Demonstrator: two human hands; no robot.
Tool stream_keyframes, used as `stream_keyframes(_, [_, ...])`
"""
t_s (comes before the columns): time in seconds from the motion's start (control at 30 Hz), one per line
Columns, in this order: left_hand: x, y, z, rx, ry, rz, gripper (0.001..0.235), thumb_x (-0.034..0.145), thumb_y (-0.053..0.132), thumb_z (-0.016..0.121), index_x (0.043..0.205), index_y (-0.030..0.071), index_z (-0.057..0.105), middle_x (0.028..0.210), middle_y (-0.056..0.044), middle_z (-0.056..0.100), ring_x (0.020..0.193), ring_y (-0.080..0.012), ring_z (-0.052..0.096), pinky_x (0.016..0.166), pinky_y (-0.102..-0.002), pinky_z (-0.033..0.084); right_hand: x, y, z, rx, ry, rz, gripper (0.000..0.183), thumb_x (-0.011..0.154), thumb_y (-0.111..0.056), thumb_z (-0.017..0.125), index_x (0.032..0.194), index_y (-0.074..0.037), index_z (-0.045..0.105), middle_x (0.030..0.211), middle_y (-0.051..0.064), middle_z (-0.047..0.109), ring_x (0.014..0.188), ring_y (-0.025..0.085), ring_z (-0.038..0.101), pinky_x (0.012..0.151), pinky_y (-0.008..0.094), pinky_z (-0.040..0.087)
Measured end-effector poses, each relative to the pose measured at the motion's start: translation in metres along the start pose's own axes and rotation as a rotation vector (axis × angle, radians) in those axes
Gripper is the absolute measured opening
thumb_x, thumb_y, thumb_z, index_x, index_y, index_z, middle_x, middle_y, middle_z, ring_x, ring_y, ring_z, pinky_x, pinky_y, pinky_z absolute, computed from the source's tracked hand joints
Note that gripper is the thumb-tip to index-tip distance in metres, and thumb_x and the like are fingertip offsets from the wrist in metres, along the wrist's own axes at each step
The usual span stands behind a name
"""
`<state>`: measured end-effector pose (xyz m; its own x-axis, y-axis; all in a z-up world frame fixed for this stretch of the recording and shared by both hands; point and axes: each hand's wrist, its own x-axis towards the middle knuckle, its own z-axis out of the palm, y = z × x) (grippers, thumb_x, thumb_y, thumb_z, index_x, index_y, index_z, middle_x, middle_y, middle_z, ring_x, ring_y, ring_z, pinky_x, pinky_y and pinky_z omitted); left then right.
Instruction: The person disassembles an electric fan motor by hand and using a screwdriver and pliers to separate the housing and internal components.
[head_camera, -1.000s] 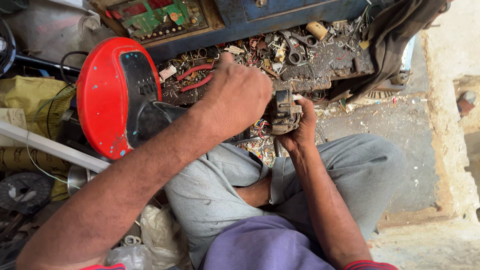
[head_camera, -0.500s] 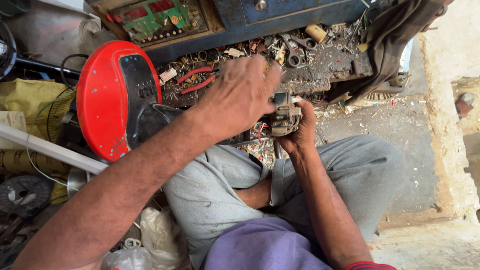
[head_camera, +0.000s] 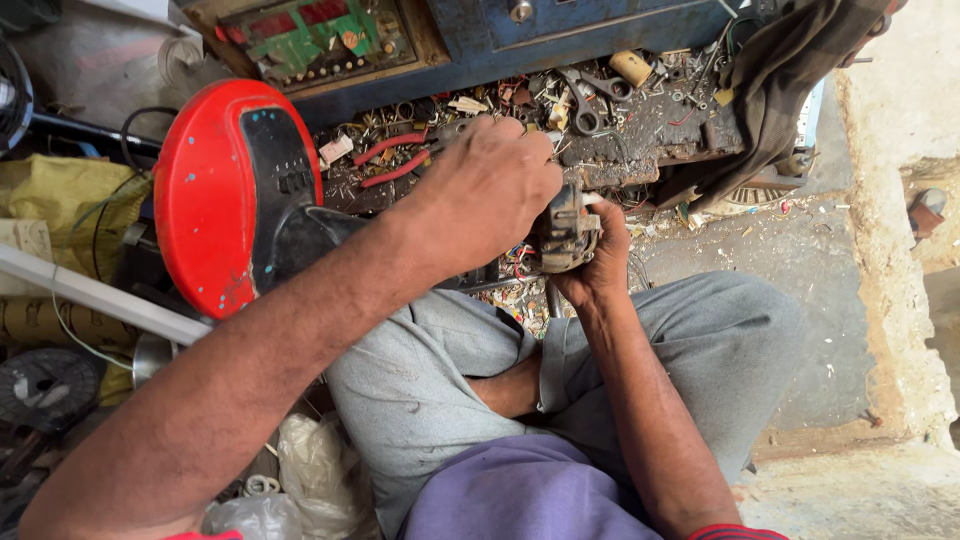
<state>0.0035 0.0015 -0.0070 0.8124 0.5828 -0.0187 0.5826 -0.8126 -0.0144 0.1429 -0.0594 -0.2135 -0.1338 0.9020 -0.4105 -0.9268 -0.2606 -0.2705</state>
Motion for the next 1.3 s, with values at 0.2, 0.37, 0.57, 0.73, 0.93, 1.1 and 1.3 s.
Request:
stream_keyframes(0.2, [-0.001, -0.002, 0.004, -0.109, 0.006, -0.015, 0.018, 0.093, 0.018, 0.062, 0.09, 0.002, 0.069, 0.085, -0.016, 0.062, 0.083, -0.0311, 0.068, 0.074, -0.045, 0.054, 0.0, 0.0, 0.0, 0.003, 0.024, -0.001, 0.046, 0.089, -0.043, 0.06, 0.112, -0.004, 0.067, 0.101, 0.013, 0.072, 0.091, 0.028, 0.071, 0.085, 0.048, 0.06])
stream_keyframes(0.37, [-0.005, -0.004, 0.006, -0.011, 0.24, 0.153, 0.012, 0.084, 0.013, 0.063, 0.075, 0.008, 0.069, 0.083, -0.01, 0.064, 0.082, -0.0283, 0.069, 0.075, -0.043, 0.055, 0.001, 0.001, -0.006, 0.023, -0.047, 0.006, 0.043, 0.096, -0.04, 0.06, 0.116, -0.003, 0.068, 0.104, 0.013, 0.071, 0.093, 0.028, 0.069, 0.088, 0.046, 0.059])
stream_keyframes(0.57, [0.0, -0.004, 0.006, 0.085, -0.227, -0.125, 0.014, 0.093, 0.016, 0.062, 0.084, 0.009, 0.069, 0.082, -0.014, 0.065, 0.078, -0.0284, 0.068, 0.068, -0.045, 0.053, 0.001, -0.001, 0.001, -0.001, -0.013, -0.001, 0.048, 0.089, -0.044, 0.058, 0.111, -0.003, 0.069, 0.101, 0.013, 0.073, 0.089, 0.028, 0.071, 0.082, 0.046, 0.06])
stream_keyframes(0.73, [-0.005, -0.003, 0.009, 0.075, 0.153, 0.288, 0.01, 0.08, 0.011, 0.065, 0.07, 0.008, 0.069, 0.088, -0.009, 0.064, 0.085, -0.026, 0.067, 0.073, -0.041, 0.055, -0.002, -0.002, 0.007, 0.027, 0.065, 0.005, 0.044, 0.089, -0.041, 0.058, 0.11, -0.004, 0.069, 0.099, 0.011, 0.073, 0.091, 0.026, 0.071, 0.085, 0.045, 0.061])
stream_keyframes(0.93, [-0.013, -0.006, 0.004, 0.008, 0.031, -0.018, 0.01, 0.096, 0.013, 0.06, 0.091, 0.007, 0.067, 0.088, -0.014, 0.061, 0.081, -0.0317, 0.066, 0.072, -0.047, 0.054, 0.004, 0.003, -0.008, 0.094, -0.073, -0.048, 0.032, 0.097, -0.035, 0.063, 0.108, -0.006, 0.068, 0.097, 0.008, 0.071, 0.086, 0.023, 0.068, 0.08, 0.039, 0.058])
stream_keyframes(1.1, [-0.042, 0.025, -0.051, -0.368, 0.241, -0.064, 0.01, 0.095, 0.007, 0.067, 0.102, 0.0, 0.066, 0.092, -0.02, 0.059, 0.087, -0.0385, 0.063, 0.072, -0.05, 0.049, 0.011, 0.007, -0.009, 0.09, 0.045, -0.056, 0.032, 0.09, -0.037, 0.065, 0.103, -0.007, 0.067, 0.094, 0.008, 0.072, 0.086, 0.022, 0.07, 0.081, 0.04, 0.059])
stream_keyframes(1.3, [-0.031, 0.053, -0.038, -0.383, 0.13, 0.017, 0.014, 0.091, 0.008, 0.07, 0.103, 0.002, 0.067, 0.09, -0.013, 0.057, 0.084, -0.0318, 0.061, 0.069, -0.045, 0.05, 0.003, 0.014, -0.002, 0.09, 0.06, -0.092, 0.033, 0.092, -0.035, 0.068, 0.103, -0.004, 0.067, 0.094, 0.009, 0.072, 0.085, 0.022, 0.069, 0.082, 0.038, 0.059])
